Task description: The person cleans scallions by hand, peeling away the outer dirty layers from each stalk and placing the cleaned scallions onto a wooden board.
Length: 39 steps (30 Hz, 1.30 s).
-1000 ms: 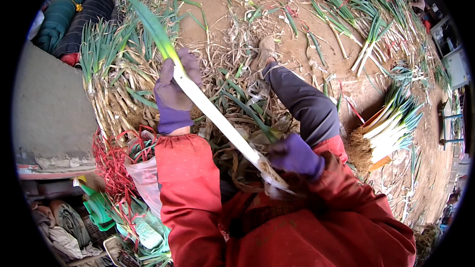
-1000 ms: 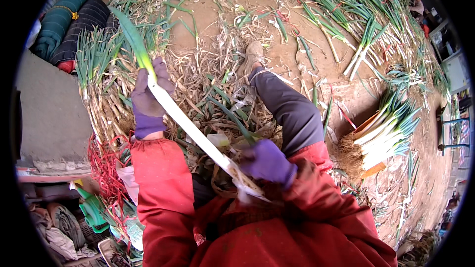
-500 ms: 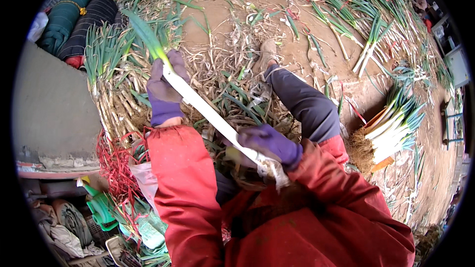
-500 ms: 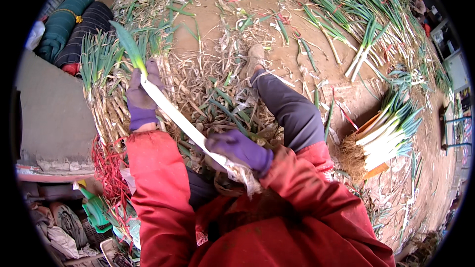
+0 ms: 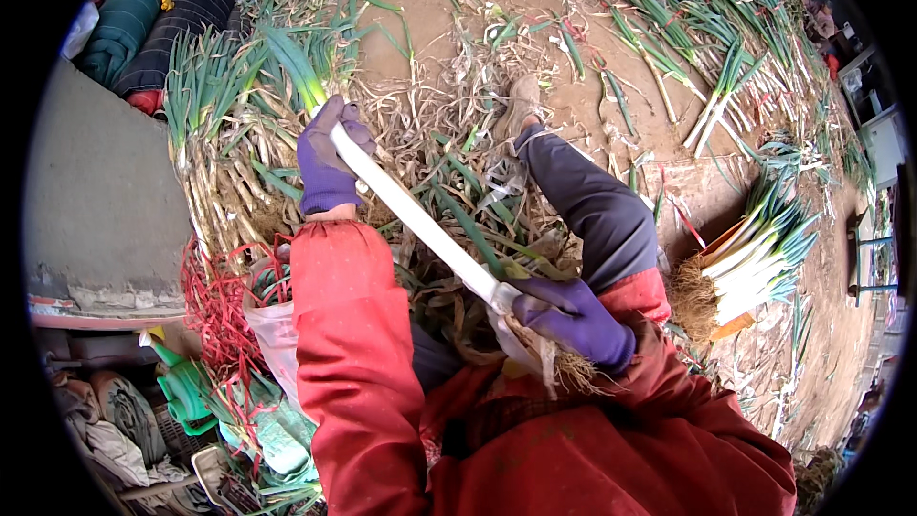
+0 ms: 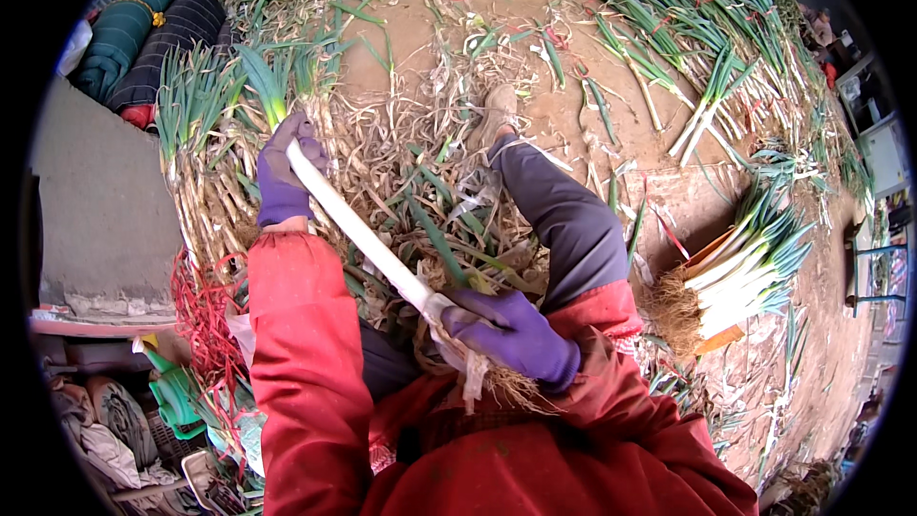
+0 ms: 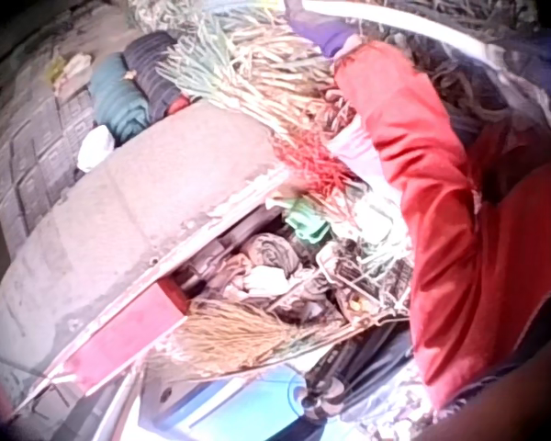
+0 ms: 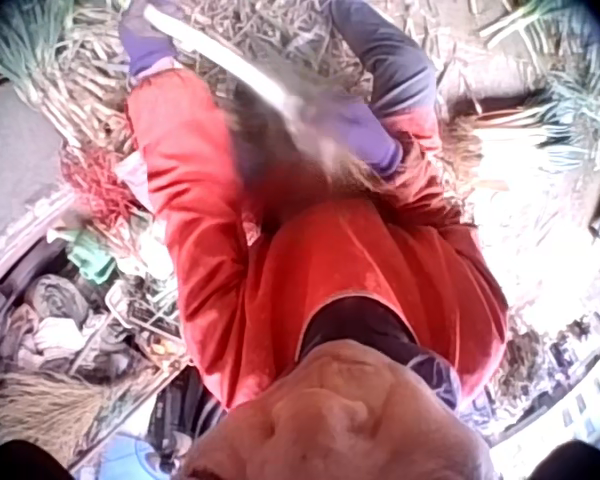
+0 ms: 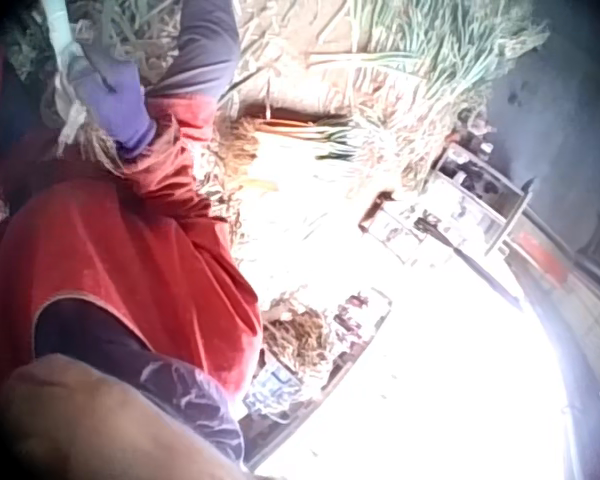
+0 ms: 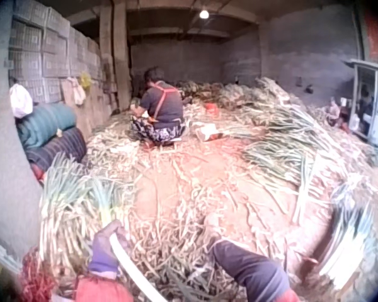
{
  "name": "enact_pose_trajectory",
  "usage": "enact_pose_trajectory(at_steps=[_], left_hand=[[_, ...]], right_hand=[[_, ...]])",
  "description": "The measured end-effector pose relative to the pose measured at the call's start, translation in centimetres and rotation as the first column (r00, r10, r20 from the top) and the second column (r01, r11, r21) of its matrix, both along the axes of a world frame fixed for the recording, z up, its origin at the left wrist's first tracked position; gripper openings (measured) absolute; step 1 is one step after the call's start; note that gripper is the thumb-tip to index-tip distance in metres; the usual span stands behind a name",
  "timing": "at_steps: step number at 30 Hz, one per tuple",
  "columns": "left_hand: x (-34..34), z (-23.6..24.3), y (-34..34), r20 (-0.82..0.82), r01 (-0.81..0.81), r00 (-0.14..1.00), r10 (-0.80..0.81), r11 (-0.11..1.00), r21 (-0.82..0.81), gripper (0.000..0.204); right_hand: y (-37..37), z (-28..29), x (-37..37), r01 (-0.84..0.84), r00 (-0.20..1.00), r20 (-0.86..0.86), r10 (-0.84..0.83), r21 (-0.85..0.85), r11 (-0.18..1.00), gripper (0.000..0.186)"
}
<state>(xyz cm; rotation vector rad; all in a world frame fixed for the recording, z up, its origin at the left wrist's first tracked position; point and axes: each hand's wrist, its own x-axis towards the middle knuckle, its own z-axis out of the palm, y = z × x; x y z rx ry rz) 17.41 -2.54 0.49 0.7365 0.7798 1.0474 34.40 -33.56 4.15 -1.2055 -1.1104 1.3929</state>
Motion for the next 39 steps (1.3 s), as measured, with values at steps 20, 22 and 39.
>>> enact_pose_trajectory(at_steps=[20,22,39], left_hand=[[-9.3,-1.2,4.8,0.021,-0.185,0.983,0.185,0.982,0.038,0.014],[-7.6,-0.5,3.8,-0.023,-0.184,0.982,0.185,0.982,0.03,0.016],[-8.6,-0.5,4.3,0.071,-0.144,0.987,0.141,0.989,0.033,0.014]], right_hand=[[3.1,-0.8,0.5,-0.043,0.816,0.554,-0.168,0.347,0.937,0.035],[5.3,-1.8,-0.4,-0.185,0.915,0.396,0.077,0.241,0.953,0.028],[3.4,-1.5,0.1,0.014,0.957,0.287,-0.052,0.134,0.991,0.019]])
